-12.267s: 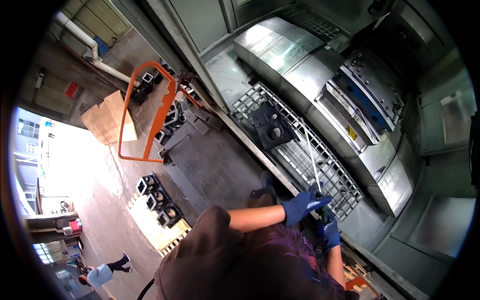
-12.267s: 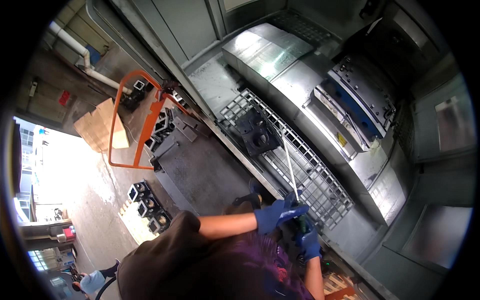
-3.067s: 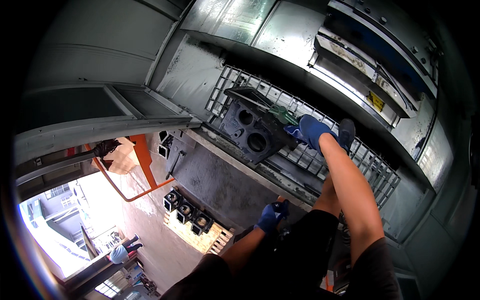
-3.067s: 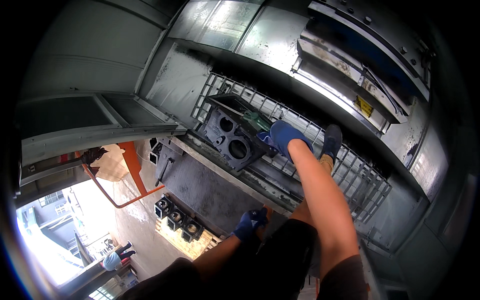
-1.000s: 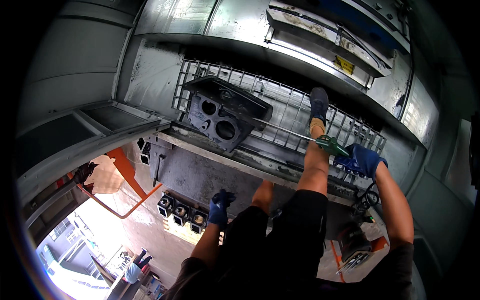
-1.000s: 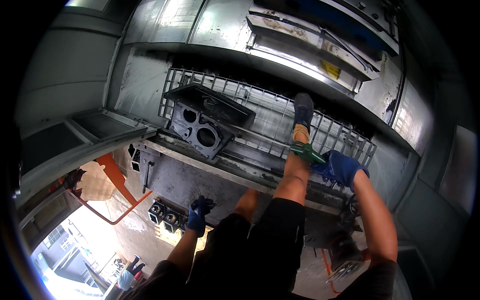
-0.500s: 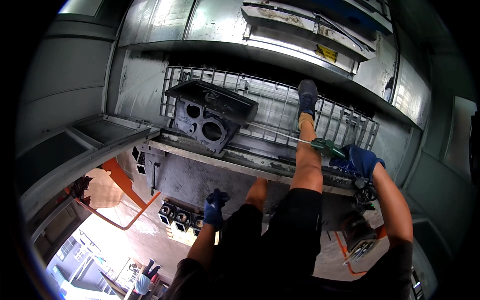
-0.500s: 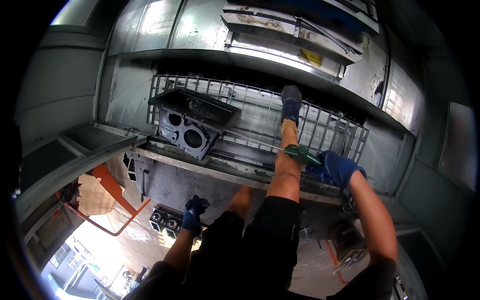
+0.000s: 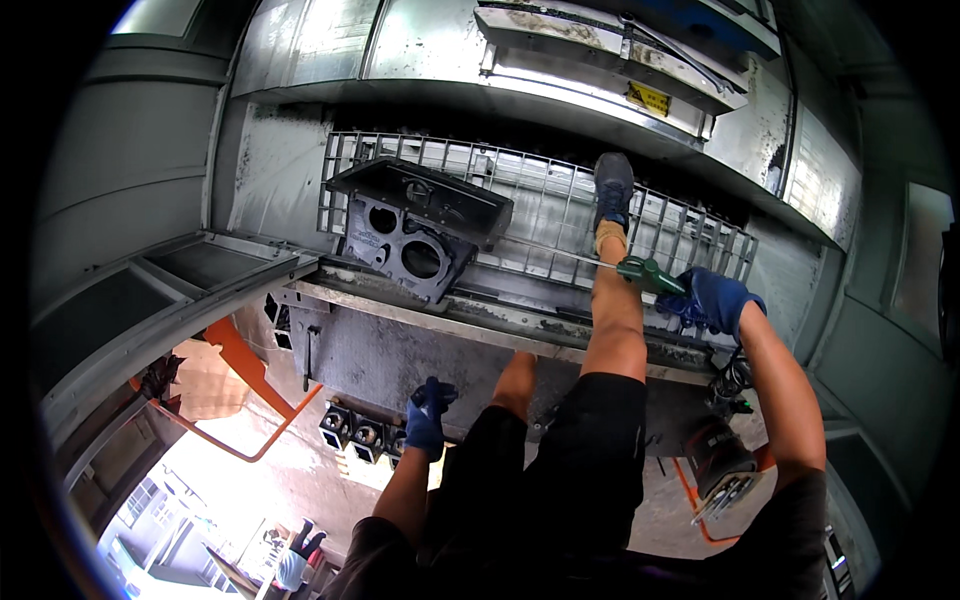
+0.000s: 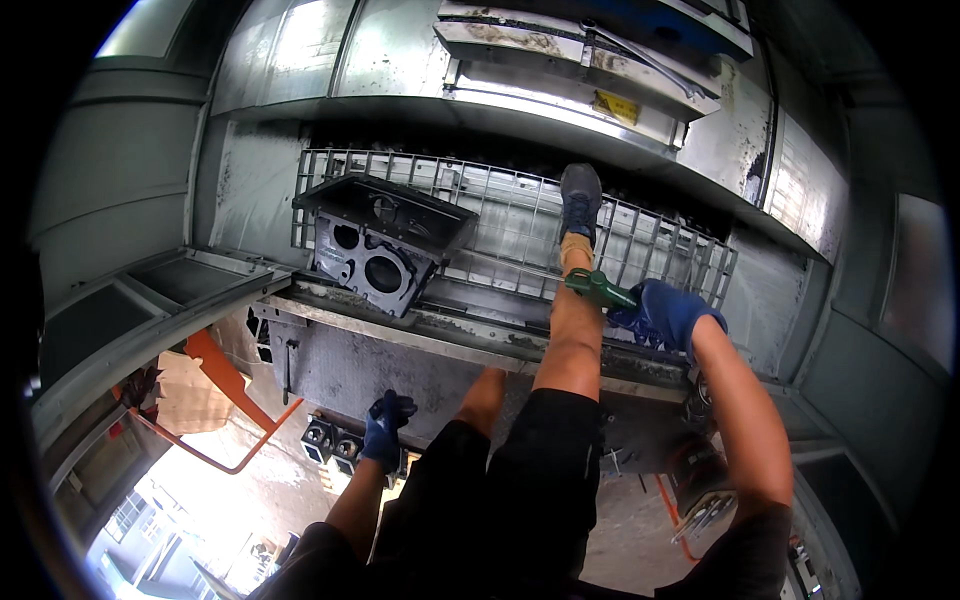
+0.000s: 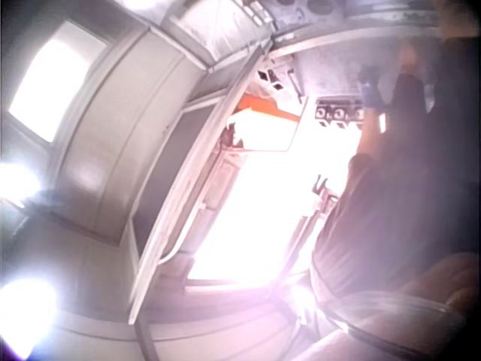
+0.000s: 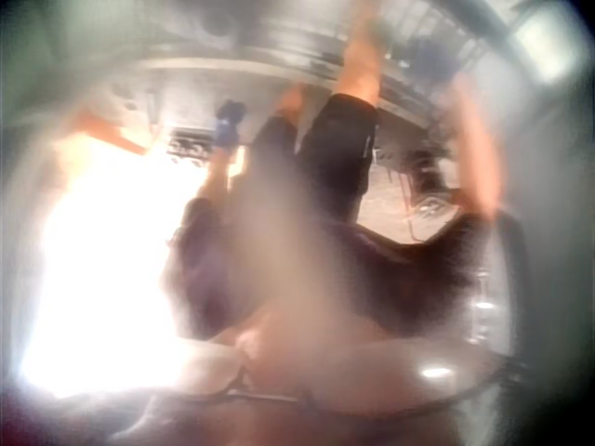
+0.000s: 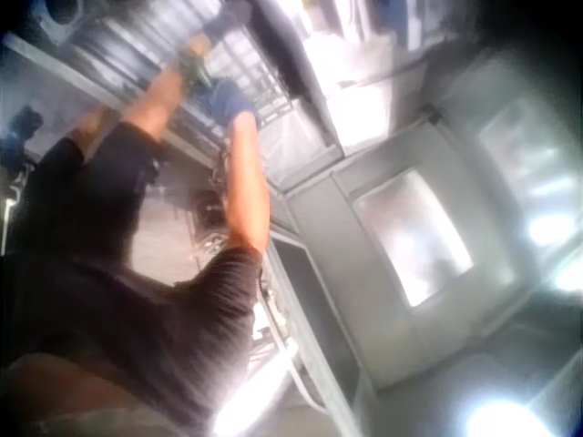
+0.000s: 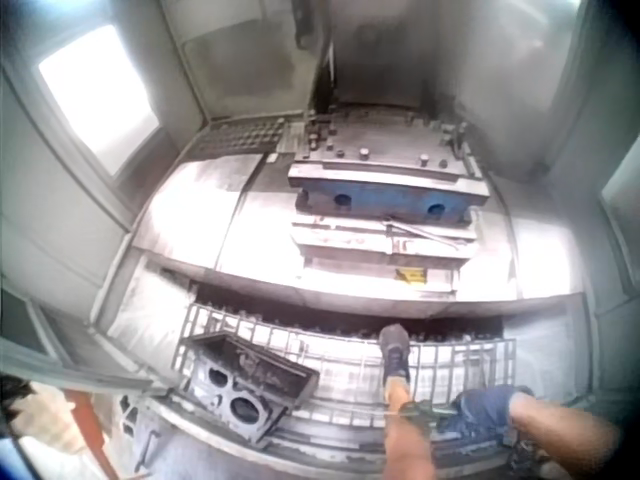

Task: The person lifts a large black metal housing from a pallet, carries it into a machining chamber, uses an air nozzle to clean the workpiece and the mounting surface, and then positions and bolts the housing onto the fixture.

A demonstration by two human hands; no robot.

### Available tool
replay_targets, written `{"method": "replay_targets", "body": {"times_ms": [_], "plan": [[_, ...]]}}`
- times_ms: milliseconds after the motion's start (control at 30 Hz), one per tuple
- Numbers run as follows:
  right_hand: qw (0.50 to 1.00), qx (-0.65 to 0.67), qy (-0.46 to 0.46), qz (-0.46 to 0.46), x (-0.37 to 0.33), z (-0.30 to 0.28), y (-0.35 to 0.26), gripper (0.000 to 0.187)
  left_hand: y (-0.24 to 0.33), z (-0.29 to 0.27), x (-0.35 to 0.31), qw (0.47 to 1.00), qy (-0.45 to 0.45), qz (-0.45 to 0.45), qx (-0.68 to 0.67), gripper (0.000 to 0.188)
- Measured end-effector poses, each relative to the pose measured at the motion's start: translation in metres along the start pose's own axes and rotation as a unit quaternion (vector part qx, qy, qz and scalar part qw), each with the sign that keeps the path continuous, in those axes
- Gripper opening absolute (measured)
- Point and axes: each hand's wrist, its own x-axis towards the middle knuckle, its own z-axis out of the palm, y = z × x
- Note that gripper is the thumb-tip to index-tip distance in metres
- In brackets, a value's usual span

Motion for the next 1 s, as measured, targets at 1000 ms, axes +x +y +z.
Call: {"method": "replay_targets", "body": {"times_ms": [1000], "plan": [[0.994,-0.094,-0.007,0.062,0.135,-0.017,-0.038,0.040,0.054,0.074,0.043,0.996,-0.039,0.010,-0.077,0.040]]}}
